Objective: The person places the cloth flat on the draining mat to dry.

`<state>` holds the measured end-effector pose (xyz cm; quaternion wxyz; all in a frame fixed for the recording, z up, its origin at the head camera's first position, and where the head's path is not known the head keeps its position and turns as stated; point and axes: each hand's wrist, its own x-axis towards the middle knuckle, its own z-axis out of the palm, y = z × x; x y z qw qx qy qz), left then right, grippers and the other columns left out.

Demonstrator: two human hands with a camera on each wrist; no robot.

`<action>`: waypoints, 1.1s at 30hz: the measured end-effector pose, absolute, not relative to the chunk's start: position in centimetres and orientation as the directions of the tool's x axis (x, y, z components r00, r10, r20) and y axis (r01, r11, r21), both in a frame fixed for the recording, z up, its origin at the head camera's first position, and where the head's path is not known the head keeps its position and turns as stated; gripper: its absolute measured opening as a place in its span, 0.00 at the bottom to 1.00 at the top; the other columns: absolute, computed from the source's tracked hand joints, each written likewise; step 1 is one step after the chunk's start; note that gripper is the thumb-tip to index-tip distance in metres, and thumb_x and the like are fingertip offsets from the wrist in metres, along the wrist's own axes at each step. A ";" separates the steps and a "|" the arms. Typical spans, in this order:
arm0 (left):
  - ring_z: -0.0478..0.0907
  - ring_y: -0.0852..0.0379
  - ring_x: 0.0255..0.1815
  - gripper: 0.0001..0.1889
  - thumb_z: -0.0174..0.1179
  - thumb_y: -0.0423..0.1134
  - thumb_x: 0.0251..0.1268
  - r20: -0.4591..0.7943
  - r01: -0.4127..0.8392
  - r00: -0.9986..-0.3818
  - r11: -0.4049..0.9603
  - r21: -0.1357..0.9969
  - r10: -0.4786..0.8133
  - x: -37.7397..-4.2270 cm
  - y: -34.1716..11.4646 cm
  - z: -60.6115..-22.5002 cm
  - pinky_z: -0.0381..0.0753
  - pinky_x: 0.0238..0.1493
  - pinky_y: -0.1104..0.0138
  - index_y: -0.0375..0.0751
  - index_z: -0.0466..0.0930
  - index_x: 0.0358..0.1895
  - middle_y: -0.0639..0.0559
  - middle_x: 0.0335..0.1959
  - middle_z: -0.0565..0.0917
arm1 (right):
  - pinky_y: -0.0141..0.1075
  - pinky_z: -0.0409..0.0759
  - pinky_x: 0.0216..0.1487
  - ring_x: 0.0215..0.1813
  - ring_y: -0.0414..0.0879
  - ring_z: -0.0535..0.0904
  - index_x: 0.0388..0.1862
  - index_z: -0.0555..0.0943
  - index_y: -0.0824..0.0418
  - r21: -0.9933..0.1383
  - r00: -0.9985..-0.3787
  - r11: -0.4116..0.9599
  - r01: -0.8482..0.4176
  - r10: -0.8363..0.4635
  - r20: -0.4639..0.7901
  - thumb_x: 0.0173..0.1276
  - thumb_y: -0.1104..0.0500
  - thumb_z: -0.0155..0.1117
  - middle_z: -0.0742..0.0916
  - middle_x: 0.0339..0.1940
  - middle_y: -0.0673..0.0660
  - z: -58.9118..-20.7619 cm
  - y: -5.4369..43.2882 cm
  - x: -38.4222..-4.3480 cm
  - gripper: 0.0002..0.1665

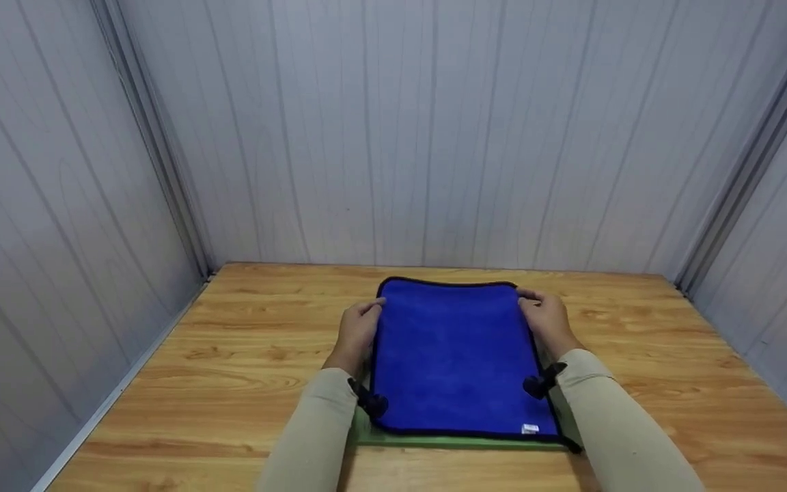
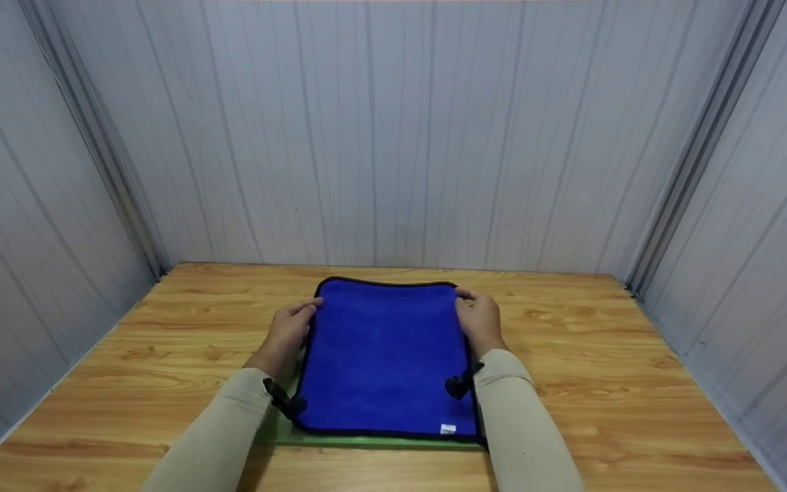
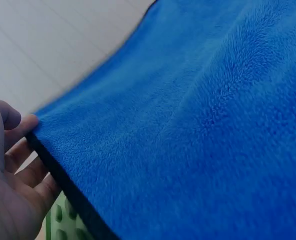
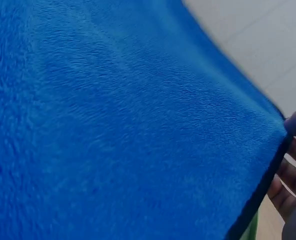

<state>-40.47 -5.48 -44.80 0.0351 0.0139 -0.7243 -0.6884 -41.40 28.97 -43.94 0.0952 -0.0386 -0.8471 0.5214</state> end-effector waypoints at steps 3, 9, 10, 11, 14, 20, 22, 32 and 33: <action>0.65 0.43 0.74 0.20 0.50 0.38 0.79 0.003 -0.001 -0.999 0.084 0.996 -0.048 -40.3 -5.5 -44.7 0.66 0.72 0.53 0.37 0.77 0.68 0.40 0.71 0.73 | 0.50 0.72 0.66 0.69 0.60 0.71 0.73 0.71 0.65 -0.877 -0.993 0.480 -0.026 0.086 0.076 0.79 0.60 0.51 0.74 0.72 0.68 -44.1 29.2 -41.4 0.26; 0.68 0.41 0.72 0.23 0.49 0.36 0.77 -0.050 -0.045 -0.999 0.235 0.971 0.013 -39.4 -5.0 -44.1 0.69 0.69 0.50 0.31 0.72 0.70 0.35 0.69 0.73 | 0.54 0.72 0.67 0.71 0.66 0.69 0.70 0.73 0.70 -0.791 -0.999 0.611 -0.027 -0.047 -0.001 0.76 0.64 0.53 0.74 0.69 0.75 -44.2 29.4 -41.0 0.25; 0.69 0.40 0.71 0.23 0.49 0.35 0.76 -0.051 -0.044 -0.998 0.267 0.963 0.022 -39.2 -4.9 -44.0 0.70 0.69 0.50 0.30 0.72 0.69 0.35 0.68 0.74 | 0.54 0.72 0.66 0.71 0.66 0.69 0.69 0.74 0.70 -0.774 -0.998 0.632 -0.037 -0.061 -0.002 0.76 0.64 0.54 0.74 0.69 0.75 -44.1 29.6 -40.7 0.25; 0.69 0.40 0.71 0.23 0.50 0.35 0.76 -0.048 -0.035 -0.998 0.299 0.954 0.036 -38.9 -5.0 -43.9 0.71 0.68 0.50 0.30 0.72 0.69 0.35 0.68 0.74 | 0.54 0.73 0.65 0.71 0.66 0.69 0.69 0.74 0.70 -0.760 -0.997 0.648 -0.046 -0.077 -0.005 0.76 0.64 0.54 0.74 0.69 0.75 -44.0 29.8 -40.2 0.25; 0.74 0.41 0.66 0.23 0.53 0.34 0.74 -0.065 -0.023 -0.993 0.387 0.922 0.096 -37.6 -5.2 -43.8 0.76 0.62 0.51 0.31 0.72 0.69 0.35 0.67 0.74 | 0.52 0.77 0.59 0.66 0.65 0.74 0.70 0.74 0.67 -0.709 -0.992 0.701 -0.075 -0.124 -0.017 0.76 0.62 0.57 0.75 0.67 0.75 -43.7 30.4 -38.3 0.25; 0.78 0.52 0.39 0.26 0.59 0.26 0.67 -0.089 0.003 -0.974 0.404 0.915 0.207 -34.4 -6.3 -44.1 0.78 0.33 0.64 0.34 0.73 0.69 0.31 0.69 0.70 | 0.43 0.81 0.37 0.42 0.52 0.81 0.71 0.74 0.63 -0.710 -0.983 0.701 -0.074 -0.171 -0.066 0.73 0.64 0.61 0.78 0.62 0.72 -44.0 31.9 -32.7 0.27; 0.75 0.54 0.32 0.28 0.60 0.22 0.65 -0.103 -0.006 -0.967 0.383 0.924 0.233 -33.5 -6.6 -44.1 0.75 0.26 0.65 0.34 0.72 0.69 0.30 0.70 0.69 | 0.41 0.79 0.33 0.36 0.49 0.79 0.72 0.73 0.62 -0.741 -0.980 0.670 -0.046 -0.174 -0.096 0.72 0.66 0.63 0.77 0.62 0.70 -44.0 32.2 -31.0 0.29; 0.78 0.47 0.45 0.34 0.59 0.15 0.58 -0.101 0.021 -0.952 0.394 0.919 0.288 -30.2 -7.9 -43.6 0.82 0.26 0.61 0.36 0.72 0.70 0.31 0.67 0.68 | 0.40 0.75 0.28 0.32 0.48 0.75 0.73 0.73 0.57 -0.752 -0.961 0.659 -0.002 -0.208 -0.181 0.64 0.71 0.69 0.76 0.60 0.65 -43.4 31.8 -27.8 0.38; 0.78 0.47 0.44 0.34 0.59 0.15 0.58 -0.097 0.029 -0.952 0.402 0.915 0.290 -30.0 -8.0 -43.7 0.83 0.27 0.61 0.36 0.72 0.70 0.30 0.67 0.68 | 0.40 0.75 0.29 0.35 0.49 0.76 0.73 0.73 0.56 -0.750 -0.962 0.661 0.010 -0.198 -0.188 0.64 0.71 0.69 0.77 0.60 0.64 -43.4 31.8 -27.7 0.38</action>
